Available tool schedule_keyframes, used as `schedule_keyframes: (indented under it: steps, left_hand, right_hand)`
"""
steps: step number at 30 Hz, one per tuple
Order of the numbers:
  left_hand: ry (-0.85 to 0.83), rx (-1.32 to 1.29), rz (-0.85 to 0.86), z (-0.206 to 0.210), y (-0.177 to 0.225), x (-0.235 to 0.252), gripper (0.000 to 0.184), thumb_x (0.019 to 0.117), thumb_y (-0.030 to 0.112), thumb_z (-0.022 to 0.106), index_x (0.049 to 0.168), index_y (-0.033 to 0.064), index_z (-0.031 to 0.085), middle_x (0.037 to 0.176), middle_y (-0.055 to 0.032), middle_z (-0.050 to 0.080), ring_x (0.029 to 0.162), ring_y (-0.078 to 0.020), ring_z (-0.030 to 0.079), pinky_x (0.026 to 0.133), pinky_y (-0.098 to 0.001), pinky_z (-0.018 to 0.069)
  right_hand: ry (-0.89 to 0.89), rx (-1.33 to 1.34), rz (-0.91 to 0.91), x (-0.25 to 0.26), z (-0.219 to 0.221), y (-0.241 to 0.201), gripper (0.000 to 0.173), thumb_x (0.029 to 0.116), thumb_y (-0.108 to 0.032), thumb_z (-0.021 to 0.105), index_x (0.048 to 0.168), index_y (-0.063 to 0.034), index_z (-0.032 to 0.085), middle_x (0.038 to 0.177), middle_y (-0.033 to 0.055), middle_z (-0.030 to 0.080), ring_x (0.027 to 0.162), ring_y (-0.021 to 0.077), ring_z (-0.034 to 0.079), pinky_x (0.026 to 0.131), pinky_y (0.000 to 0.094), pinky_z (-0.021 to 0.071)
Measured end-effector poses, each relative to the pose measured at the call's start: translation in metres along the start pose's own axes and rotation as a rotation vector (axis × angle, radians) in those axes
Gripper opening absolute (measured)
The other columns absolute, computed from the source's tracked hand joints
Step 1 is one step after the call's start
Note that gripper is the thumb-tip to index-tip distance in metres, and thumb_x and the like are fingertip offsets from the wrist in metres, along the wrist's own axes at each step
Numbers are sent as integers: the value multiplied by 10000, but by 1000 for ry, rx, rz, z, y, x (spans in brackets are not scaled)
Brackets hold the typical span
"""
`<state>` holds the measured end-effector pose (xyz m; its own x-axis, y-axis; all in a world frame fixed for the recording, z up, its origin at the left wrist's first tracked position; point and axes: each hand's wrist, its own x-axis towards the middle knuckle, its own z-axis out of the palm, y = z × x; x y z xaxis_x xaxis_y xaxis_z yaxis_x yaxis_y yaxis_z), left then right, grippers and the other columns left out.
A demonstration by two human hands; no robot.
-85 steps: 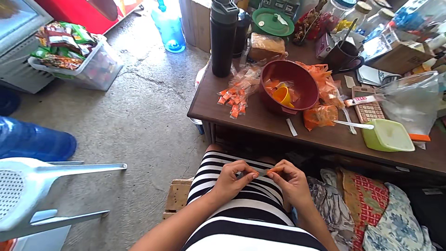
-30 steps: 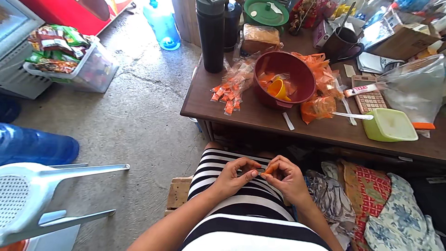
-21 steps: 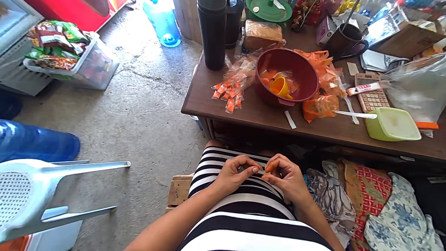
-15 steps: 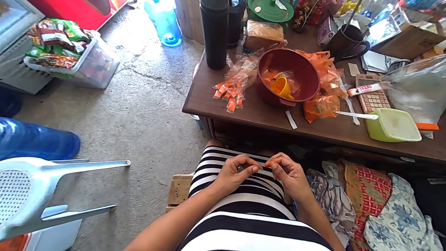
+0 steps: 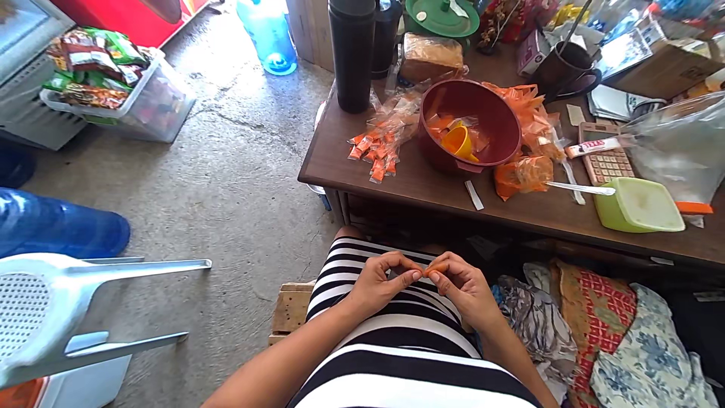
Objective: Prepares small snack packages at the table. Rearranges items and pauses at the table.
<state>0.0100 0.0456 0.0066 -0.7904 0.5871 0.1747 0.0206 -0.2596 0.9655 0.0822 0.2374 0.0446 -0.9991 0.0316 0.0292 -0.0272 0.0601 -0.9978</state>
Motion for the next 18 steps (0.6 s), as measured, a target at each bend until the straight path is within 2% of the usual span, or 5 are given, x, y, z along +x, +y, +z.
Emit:
schedule_keyframes:
  steps: [4,7,11,15,18]
  left_hand:
    - [15,13,1,1,0,0,102,953,74,683,973,-21,716,935,25,711,870,18,646,810,-180,541]
    - [72,114,38,2,1,1,203,922,108,725,1059,-38,695,1004,-11,703,945,-16,657,879,-213,552]
    - [172,387,108,-1,-2,2,255,869,301,797,1014,118,695,1078,1,670,1110,-107,563,1005,-334,411]
    - [176,471,107,1,0,1,161,887,345,771,923,194,726,998,40,638,1073,-104,538,989,-358,373]
    - [121,386,92,1,0,0,128,915,274,747,927,146,755,979,32,640,1029,-65,557,968,-307,410]
  right_hand:
    - [2,3,-3,0,1,3,123,957,-175,692,979,-70,751,1003,-36,661,740,-52,553,630,98,477]
    - [0,-10,3,1,1,5,113,943,-176,709,983,-81,753,1004,-40,656,724,-55,540,616,95,468]
    - [18,-21,5,1,3,5,98,930,-169,721,961,-80,750,989,-35,658,708,-51,537,602,96,463]
    - [31,-41,10,1,5,6,94,930,-166,715,958,-81,744,984,-34,657,697,-50,529,594,94,452]
    - [59,-34,21,1,7,6,83,916,-156,723,936,-77,737,976,-36,655,689,-53,532,594,89,458]
